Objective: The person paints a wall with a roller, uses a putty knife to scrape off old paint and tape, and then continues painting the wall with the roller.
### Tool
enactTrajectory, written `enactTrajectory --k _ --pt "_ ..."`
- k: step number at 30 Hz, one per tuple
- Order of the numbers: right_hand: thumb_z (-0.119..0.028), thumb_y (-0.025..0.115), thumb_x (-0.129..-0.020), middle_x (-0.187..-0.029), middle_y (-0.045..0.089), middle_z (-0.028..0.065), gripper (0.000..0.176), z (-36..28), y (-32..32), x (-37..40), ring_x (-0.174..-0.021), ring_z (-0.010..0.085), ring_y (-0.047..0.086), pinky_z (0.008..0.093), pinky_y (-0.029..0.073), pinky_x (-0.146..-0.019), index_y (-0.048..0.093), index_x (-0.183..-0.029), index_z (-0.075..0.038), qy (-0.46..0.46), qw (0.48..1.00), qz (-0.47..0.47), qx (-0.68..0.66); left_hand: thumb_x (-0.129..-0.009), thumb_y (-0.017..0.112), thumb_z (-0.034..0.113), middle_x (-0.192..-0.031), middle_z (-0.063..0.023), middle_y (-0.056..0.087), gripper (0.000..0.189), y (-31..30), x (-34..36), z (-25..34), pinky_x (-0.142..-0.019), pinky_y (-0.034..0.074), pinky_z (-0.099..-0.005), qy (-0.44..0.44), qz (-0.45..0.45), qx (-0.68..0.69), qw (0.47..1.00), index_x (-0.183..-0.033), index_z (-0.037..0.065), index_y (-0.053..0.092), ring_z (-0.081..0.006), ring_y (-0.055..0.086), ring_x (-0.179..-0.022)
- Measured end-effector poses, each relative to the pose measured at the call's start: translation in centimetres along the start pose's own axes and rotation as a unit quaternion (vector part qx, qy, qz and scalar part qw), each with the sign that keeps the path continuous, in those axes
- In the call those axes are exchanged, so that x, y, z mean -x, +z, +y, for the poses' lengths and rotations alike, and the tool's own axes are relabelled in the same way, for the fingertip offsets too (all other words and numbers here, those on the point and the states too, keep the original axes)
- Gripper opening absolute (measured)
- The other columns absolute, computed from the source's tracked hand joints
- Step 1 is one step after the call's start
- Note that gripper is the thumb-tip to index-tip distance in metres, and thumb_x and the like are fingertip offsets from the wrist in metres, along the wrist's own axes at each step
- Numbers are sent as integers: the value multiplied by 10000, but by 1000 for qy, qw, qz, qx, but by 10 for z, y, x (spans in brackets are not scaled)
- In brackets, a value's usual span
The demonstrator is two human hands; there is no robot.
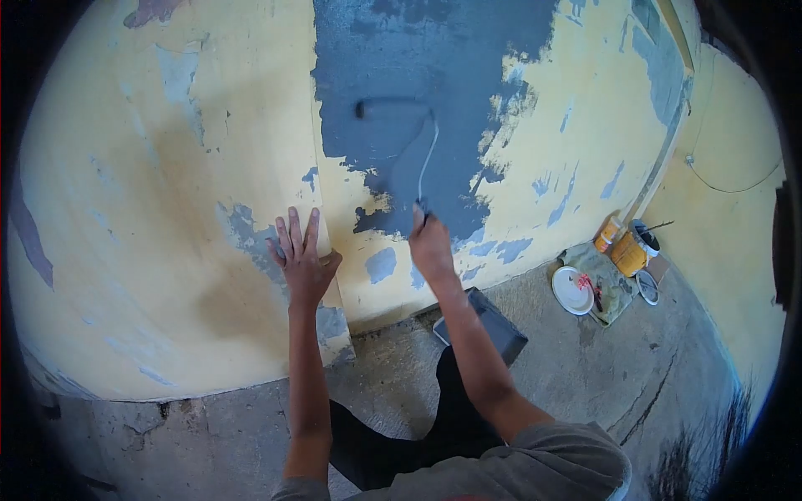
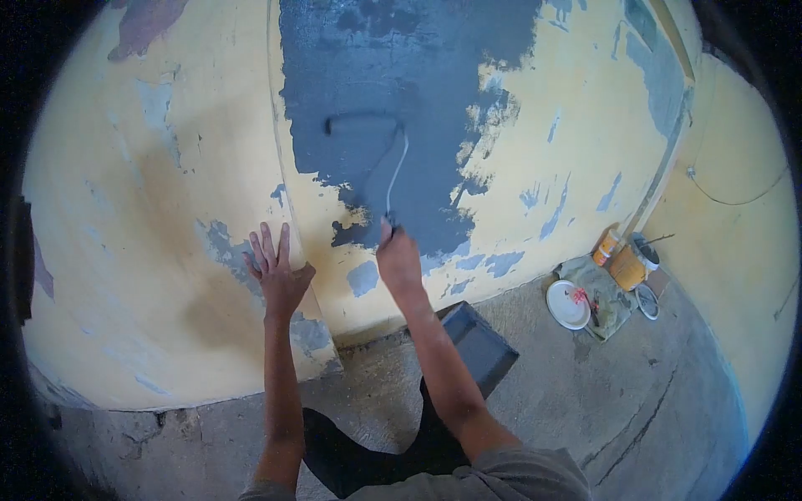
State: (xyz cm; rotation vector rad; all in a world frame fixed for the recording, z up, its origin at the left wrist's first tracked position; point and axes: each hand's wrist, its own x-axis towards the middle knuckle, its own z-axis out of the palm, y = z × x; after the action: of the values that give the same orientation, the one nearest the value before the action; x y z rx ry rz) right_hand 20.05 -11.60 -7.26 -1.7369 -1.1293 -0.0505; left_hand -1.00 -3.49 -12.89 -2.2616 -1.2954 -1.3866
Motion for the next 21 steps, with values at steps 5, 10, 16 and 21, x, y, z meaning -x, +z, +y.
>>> enactTrajectory --k 5,10,16,21 --pt "-383 431 -1019 -771 614 318 476 47 5 50 -779 523 583 589 450 -667 576 -862 42 27 997 -71 2 -707 750 313 -1622 -109 114 935 -2 2 1 -1148 -32 -599 -14 -16 3 1000 -1523 261 298 -338 28 -1495" --pt "-343 447 -1023 -685 588 284 441 23 -27 21 -692 504 578 517 432 -590 547 -837 44 -24 997 16 -72 -699 749 339 -1620 -121 109 944 3 0 2 -1143 -37 -611 -11 -5 -32 999 -1522 254 297 -359 18 -1491" --pt "-268 449 -1024 -600 533 220 369 38 -36 -5 -550 415 537 471 394 -537 537 -838 38 -36 992 68 -96 -691 746 341 -1617 -131 106 950 4 0 2 -1141 -46 -611 -22 -10 -37 999 -1521 230 299 -370 12 -1489" --pt "-247 461 -1020 -587 530 213 332 31 -46 -21 -537 409 540 455 391 -513 567 -889 39 -34 992 49 -115 -696 746 340 -1613 -159 97 956 5 0 2 -1132 -62 -617 -13 -3 -44 999 -1524 199 291 -385 -5 -1486"
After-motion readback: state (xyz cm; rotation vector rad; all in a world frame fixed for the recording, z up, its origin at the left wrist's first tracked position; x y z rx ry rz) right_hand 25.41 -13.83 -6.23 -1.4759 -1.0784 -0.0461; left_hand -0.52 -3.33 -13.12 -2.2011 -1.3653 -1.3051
